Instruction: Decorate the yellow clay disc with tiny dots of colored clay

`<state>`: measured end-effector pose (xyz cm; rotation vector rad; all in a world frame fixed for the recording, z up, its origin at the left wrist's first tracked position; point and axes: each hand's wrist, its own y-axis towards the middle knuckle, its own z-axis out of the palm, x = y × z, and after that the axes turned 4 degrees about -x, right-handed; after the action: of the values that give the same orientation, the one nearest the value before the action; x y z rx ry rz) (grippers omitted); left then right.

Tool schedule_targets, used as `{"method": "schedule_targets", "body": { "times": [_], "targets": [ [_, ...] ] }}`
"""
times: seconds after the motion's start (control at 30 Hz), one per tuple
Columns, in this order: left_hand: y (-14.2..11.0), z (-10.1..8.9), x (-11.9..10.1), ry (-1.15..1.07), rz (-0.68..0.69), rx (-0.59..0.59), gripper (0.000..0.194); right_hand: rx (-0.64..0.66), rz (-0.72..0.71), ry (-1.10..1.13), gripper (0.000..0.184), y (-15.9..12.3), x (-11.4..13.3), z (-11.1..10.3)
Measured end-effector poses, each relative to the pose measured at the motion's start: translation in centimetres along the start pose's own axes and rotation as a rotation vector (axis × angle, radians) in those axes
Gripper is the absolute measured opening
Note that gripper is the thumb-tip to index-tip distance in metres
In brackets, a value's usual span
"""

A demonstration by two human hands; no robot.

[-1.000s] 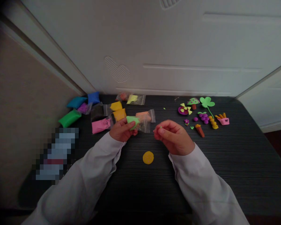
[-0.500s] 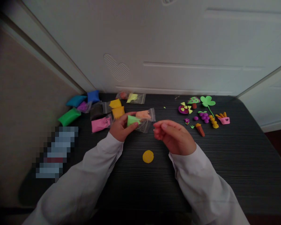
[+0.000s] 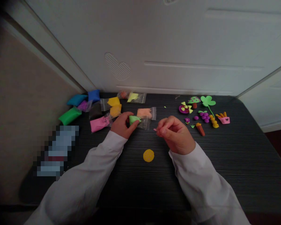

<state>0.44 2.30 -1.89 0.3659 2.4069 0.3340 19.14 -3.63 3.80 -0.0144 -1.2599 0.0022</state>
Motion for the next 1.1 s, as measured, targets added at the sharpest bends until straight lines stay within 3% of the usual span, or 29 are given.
{"method": "schedule_targets", "body": {
  "times": [0.2, 0.33, 0.7, 0.93, 1.1],
  "targets": [
    [0.0, 0.0, 0.3, 0.059, -0.017, -0.084, 0.031, 0.016, -0.061, -0.104, 0.023, 0.1, -1.2, -0.1],
    [0.0, 0.0, 0.4, 0.094, 0.019, -0.107, 0.033, -0.011, -0.019, -0.203, 0.018, 0.1, -1.8, -0.2],
    [-0.2, -0.1, 0.1, 0.157, 0.144, -0.13, 0.032, 0.001, 0.15, -0.056, 0.016, 0.1, -2.3, 0.1],
    [-0.3, -0.6, -0.5, 0.122, 0.256, -0.22, 0.027, 0.032, 0.165, 0.009, 0.025, 0.1, -2.4, 0.3],
    [-1.0, -1.3, -1.6, -0.045, 0.439, -0.242, 0.024, 0.003, 0.158, -0.048, 0.026, 0.2, -2.5, 0.6]
  ]
}}
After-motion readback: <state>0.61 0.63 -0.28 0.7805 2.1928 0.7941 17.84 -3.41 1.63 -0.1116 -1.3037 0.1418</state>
